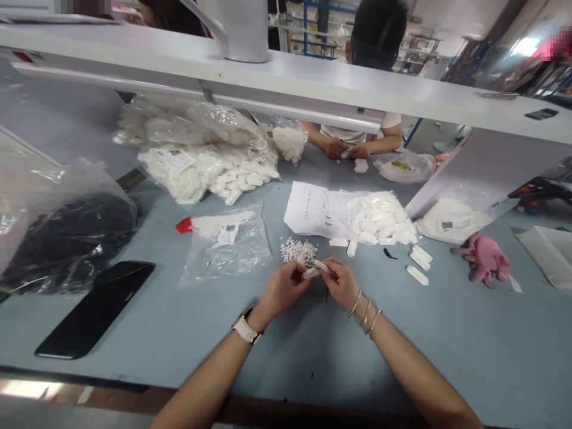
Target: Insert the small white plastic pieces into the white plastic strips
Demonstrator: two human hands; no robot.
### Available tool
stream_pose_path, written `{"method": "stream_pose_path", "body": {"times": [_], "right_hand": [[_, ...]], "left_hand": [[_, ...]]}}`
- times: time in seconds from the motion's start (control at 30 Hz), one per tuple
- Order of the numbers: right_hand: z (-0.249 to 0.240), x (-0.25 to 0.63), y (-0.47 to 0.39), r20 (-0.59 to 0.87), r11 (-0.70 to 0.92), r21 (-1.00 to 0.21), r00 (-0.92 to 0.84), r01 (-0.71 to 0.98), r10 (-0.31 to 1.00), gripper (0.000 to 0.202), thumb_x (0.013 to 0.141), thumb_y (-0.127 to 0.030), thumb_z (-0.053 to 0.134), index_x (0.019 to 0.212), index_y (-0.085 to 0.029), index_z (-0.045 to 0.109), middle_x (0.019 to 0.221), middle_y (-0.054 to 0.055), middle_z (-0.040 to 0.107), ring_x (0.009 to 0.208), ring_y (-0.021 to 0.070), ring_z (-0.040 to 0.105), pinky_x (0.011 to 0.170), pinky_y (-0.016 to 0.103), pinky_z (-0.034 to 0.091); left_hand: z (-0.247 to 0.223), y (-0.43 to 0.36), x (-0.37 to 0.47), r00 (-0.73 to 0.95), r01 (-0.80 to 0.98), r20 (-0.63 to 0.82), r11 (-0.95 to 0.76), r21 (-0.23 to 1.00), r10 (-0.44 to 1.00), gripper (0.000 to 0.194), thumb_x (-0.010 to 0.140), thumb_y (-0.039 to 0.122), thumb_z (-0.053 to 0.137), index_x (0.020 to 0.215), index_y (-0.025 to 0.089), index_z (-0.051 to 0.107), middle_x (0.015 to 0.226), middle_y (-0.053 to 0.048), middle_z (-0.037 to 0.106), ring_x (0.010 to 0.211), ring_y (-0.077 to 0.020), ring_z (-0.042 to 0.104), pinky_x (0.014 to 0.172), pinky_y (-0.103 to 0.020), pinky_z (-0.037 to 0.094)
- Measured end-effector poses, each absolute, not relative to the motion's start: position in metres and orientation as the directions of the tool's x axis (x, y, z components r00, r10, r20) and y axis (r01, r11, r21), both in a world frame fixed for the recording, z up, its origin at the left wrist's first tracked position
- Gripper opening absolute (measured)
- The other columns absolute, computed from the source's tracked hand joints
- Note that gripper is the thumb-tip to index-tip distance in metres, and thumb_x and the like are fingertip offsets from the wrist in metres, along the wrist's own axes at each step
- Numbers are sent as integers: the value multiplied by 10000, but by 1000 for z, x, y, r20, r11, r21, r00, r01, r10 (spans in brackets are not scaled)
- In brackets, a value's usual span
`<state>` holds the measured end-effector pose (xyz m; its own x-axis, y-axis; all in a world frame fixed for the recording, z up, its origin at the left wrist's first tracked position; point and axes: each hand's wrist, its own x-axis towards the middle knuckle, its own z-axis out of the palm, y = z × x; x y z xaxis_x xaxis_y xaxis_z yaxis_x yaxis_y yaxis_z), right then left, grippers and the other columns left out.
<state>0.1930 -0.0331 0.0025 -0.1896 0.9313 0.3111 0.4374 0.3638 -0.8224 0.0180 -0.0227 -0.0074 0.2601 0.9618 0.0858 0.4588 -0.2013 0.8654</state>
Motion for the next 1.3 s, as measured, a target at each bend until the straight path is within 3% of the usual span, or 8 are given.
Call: {"method": "stream_pose_path", "body": {"times": [0.27, 0.5, 0.77, 0.97, 1.3], "right_hand": [[2, 194, -34, 202, 234, -845, -118, 481, 972, 177, 806, -243, 528, 876, -173, 676, 762, 29, 683, 672, 157, 600, 637, 259, 457], [4, 195, -32, 281, 320, -840, -153, 438, 948, 197, 860, -288, 511, 838, -183, 677, 831, 59, 654, 780, 177, 605, 727, 285, 479], [2, 196, -32, 262, 327, -840, -205, 432, 943, 204, 853, -241, 505, 935, -189, 684, 878, 65, 674, 826, 182, 620, 769, 304, 490], [1, 193, -35, 149, 176, -902, -99, 394, 984, 238, 749, -237, 592, 966, -200, 680, 792, 12, 701, 697, 161, 628, 674, 270, 499], [10, 195, -32, 0, 63, -909, -150, 413, 989, 245, 693, -229, 629, 926, -182, 686, 708, -11, 692, 621, 138, 590, 606, 237, 458]], "left_hand": [[-7, -23, 18, 285, 507, 83, -224, 832, 955, 124, 730, 287, 580, 765, 168, 581, 654, 1, 615, 586, -128, 555, 565, -235, 454], [-7, -23, 18, 294, 510, 80, -227, 830, 952, 124, 733, 293, 581, 765, 174, 572, 646, 0, 610, 584, -133, 556, 558, -236, 452], [-2, -24, 19, 309, 513, 88, -243, 823, 947, 99, 729, 260, 572, 762, 168, 588, 643, 3, 617, 572, -125, 549, 552, -231, 444], [-7, -25, 19, 322, 509, 130, -287, 812, 938, 64, 723, 239, 588, 755, 187, 568, 636, 6, 596, 568, -134, 543, 542, -246, 442], [-13, -26, 21, 351, 545, 163, -343, 765, 922, 57, 740, 239, 606, 740, 196, 570, 666, -8, 604, 591, -145, 554, 542, -255, 433]]}}
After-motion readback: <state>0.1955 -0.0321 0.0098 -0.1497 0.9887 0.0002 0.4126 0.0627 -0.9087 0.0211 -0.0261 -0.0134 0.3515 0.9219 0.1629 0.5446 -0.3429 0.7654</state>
